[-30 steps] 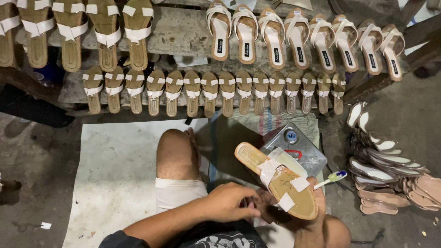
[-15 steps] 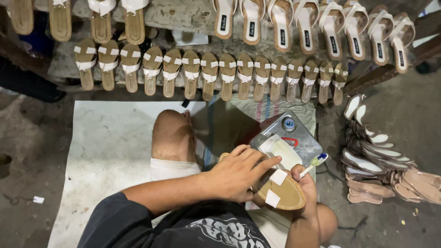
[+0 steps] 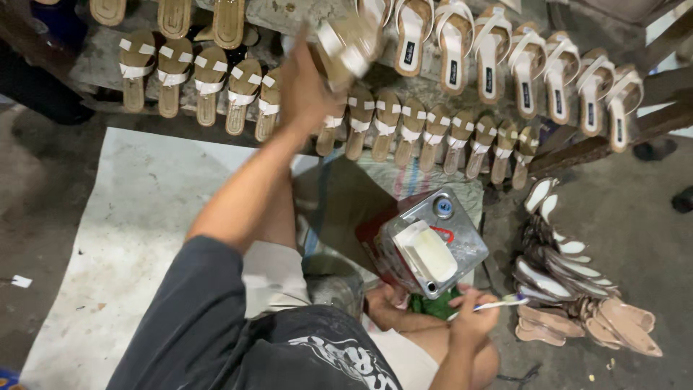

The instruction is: The person sits on the floor and uses a toothbrush to apply white paint to the straps of wooden sandals. They repeatedly dip the brush into a container of paint and carefully coat the straps, then place the finished sandals on a nearby rack.

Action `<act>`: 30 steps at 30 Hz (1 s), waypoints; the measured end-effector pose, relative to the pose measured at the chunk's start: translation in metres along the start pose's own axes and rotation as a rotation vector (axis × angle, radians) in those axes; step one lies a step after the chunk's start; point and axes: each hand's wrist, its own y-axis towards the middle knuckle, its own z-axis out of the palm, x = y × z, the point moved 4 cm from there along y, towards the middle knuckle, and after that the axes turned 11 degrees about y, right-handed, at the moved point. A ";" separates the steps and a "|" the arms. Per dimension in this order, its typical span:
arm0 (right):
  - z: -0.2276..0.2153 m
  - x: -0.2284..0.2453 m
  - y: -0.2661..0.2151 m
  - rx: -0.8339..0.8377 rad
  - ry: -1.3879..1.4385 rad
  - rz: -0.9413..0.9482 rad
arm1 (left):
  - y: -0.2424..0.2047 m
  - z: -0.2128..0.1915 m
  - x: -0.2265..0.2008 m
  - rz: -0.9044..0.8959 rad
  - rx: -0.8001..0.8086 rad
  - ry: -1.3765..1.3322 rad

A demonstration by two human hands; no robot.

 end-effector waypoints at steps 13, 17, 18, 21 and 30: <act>0.025 -0.015 -0.020 -0.057 0.024 0.087 | 0.117 0.042 0.081 -0.456 0.123 0.491; 0.032 -0.011 -0.021 -0.045 -0.053 0.086 | 0.107 0.041 0.083 -0.400 0.011 0.476; 0.033 -0.010 -0.023 -0.041 -0.067 0.084 | 0.106 0.042 0.085 -0.383 -0.018 0.471; 0.033 -0.008 -0.022 -0.073 -0.051 0.118 | 0.108 0.048 0.090 -0.371 -0.030 0.472; 0.029 -0.010 -0.023 -0.080 -0.036 0.094 | 0.112 0.047 0.090 -0.410 0.065 0.490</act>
